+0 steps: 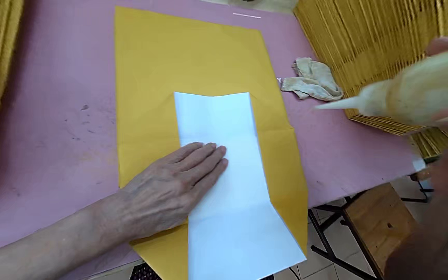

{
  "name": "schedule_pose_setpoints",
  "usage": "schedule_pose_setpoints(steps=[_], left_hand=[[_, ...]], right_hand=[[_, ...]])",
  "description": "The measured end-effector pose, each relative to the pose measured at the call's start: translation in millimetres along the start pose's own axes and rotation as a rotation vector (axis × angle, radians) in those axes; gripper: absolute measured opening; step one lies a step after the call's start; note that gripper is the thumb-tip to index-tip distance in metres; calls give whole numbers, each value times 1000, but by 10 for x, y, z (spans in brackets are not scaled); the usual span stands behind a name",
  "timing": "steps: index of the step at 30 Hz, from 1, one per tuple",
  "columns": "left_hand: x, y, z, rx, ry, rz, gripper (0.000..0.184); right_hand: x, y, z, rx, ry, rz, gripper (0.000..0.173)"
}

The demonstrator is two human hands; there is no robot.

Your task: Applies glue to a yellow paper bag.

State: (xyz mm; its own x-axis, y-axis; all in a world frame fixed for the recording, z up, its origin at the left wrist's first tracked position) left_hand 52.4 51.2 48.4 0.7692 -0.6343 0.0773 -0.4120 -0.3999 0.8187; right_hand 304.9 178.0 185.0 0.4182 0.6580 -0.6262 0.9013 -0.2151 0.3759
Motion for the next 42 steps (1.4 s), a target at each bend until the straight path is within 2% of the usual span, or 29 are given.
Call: schedule_pose_setpoints(steps=[2, 4, 7, 12, 14, 17, 20, 22, 24, 26, 30, 33, 37, 42], left_hand=[[47, 10, -79, -20, 6, -23, 43], [96, 9, -176, -26, 35, -41, 39], [184, -8, -318, -25, 82, -81, 35], [341, -110, -480, -102, 149, -288, 38], [374, -152, -535, -127, 170, -343, 39], [392, -202, -601, -115, 211, -394, 40], [403, -230, -636, -99, 244, -408, 42], [413, -245, -643, -104, 242, -421, 44], [419, -256, -648, -105, 258, -436, 46], [430, -271, -661, -123, 262, -446, 47], [453, -308, -650, -176, 272, -413, 50], [467, -328, -620, -230, 280, -415, 51], [483, -345, -604, -232, 284, -413, 52], [499, -355, -607, -249, 273, -444, 53]], right_hand=[[-2, -553, -126, -47, -167, -483, 62], [29, -1044, -151, -118, -269, -678, 50], [141, -1340, -79, -179, -368, -685, 43], [367, -1248, -162, -136, -329, -507, 47], [321, -1318, -154, -156, -317, -529, 49], [137, -1652, -172, -205, -280, -619, 45], [53, -1951, -294, -121, -212, -649, 46], [-33, -1926, -237, -170, -168, -588, 47], [-109, -1764, -89, -320, -148, -536, 50], [-52, -1631, -60, -352, -142, -468, 57], [132, -1461, -85, -274, -148, -357, 58], [205, -1308, -96, -198, -126, -418, 63], [451, -903, -137, -73, -111, -598, 60], [787, -691, -159, 65, -233, -502, 62]])
Point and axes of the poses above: each hand's wrist, its own z-axis away from the middle knuckle, its own y-axis out of the back of the hand, x = y × z, the point moved 7 cm from there along -z, towards the middle knuckle, and after that the axes turned 10 degrees about x, right-handed, at the moved point
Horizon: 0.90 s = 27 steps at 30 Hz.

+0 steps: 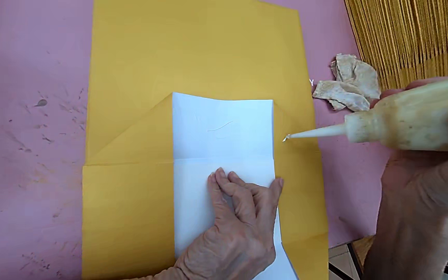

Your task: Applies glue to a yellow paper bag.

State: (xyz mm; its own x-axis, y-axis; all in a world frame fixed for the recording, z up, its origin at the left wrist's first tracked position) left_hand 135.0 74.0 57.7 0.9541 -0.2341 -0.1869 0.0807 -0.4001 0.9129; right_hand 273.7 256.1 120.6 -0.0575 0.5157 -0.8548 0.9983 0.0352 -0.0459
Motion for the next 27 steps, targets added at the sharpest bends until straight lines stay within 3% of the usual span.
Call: schedule_pose_setpoints(steps=[7, 14, 27], left_hand=[[-11, -4, 8, 9, 8, 13, 53], [-4, -13, 13, 5, -9, -3, 53], [13, -16, 12, -37, -11, -32, 55]], right_hand=[[-1, -94, 144, 17, -32, -40, 64], [-54, 364, 128, 119, 58, 47, 80], [-69, 723, 103, 134, 97, 114, 75]])
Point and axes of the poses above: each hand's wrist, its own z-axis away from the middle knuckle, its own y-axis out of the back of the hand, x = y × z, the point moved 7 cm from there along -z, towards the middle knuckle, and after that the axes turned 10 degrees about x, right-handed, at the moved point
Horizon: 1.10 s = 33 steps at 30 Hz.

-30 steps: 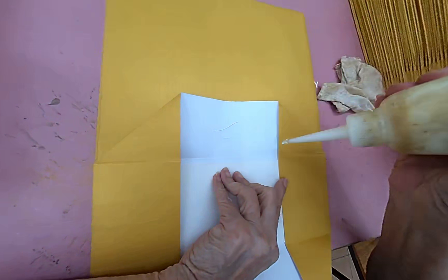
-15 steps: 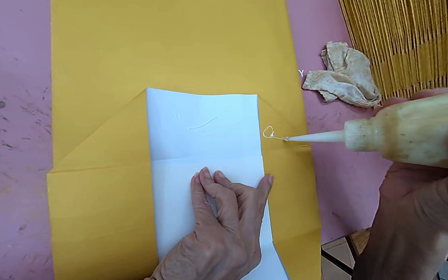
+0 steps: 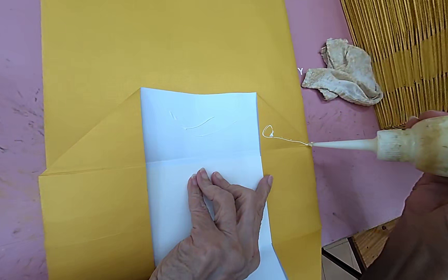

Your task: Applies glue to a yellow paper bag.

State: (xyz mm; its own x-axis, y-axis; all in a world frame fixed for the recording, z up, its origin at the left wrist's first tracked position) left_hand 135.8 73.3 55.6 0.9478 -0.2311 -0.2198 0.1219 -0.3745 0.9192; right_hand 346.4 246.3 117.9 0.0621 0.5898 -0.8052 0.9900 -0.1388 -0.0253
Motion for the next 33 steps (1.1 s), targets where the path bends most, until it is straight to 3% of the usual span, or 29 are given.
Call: schedule_pose_setpoints(steps=[19, 25, 33], left_hand=[[12, -3, 2, 4, 38, 14, 56], [17, 1, -2, -4, 34, 11, 55], [21, 6, -17, -1, 53, 9, 54]], right_hand=[[-11, -676, -51, -52, -34, -50, 70], [-52, -940, -47, -115, -29, -35, 56], [-61, -1156, -89, -118, -13, 14, 49]])
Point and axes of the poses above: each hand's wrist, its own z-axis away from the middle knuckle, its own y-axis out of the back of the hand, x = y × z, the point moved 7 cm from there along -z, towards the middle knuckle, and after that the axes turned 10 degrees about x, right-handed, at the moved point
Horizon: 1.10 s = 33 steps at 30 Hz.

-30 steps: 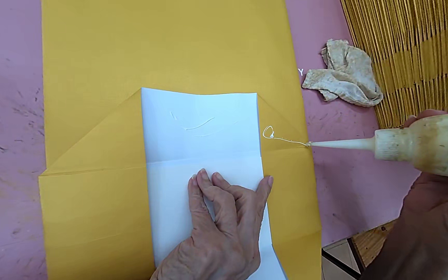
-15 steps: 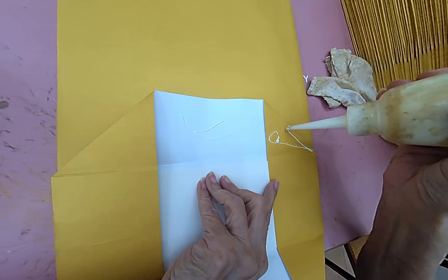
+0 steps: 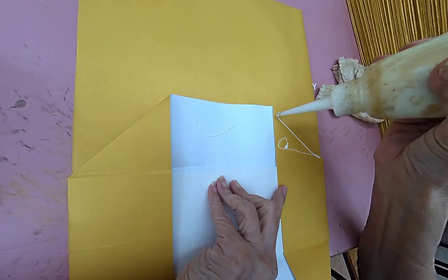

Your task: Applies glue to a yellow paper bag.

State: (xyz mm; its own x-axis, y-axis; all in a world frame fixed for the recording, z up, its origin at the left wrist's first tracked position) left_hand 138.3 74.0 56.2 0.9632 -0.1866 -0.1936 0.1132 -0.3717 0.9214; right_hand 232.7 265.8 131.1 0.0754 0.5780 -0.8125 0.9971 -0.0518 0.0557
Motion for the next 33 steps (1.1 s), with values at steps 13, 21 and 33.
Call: schedule_pose_setpoints(steps=[13, 21, 33], left_hand=[[17, -1, 1, -32, -5, -30, 57], [24, 2, -10, -11, -6, -51, 52], [23, 27, -24, -57, -12, -40, 54]], right_hand=[[54, -358, -175, 29, 8, -70, 53], [58, -626, -113, -26, -22, -157, 40], [3, -1074, 21, -102, -105, -190, 38]])
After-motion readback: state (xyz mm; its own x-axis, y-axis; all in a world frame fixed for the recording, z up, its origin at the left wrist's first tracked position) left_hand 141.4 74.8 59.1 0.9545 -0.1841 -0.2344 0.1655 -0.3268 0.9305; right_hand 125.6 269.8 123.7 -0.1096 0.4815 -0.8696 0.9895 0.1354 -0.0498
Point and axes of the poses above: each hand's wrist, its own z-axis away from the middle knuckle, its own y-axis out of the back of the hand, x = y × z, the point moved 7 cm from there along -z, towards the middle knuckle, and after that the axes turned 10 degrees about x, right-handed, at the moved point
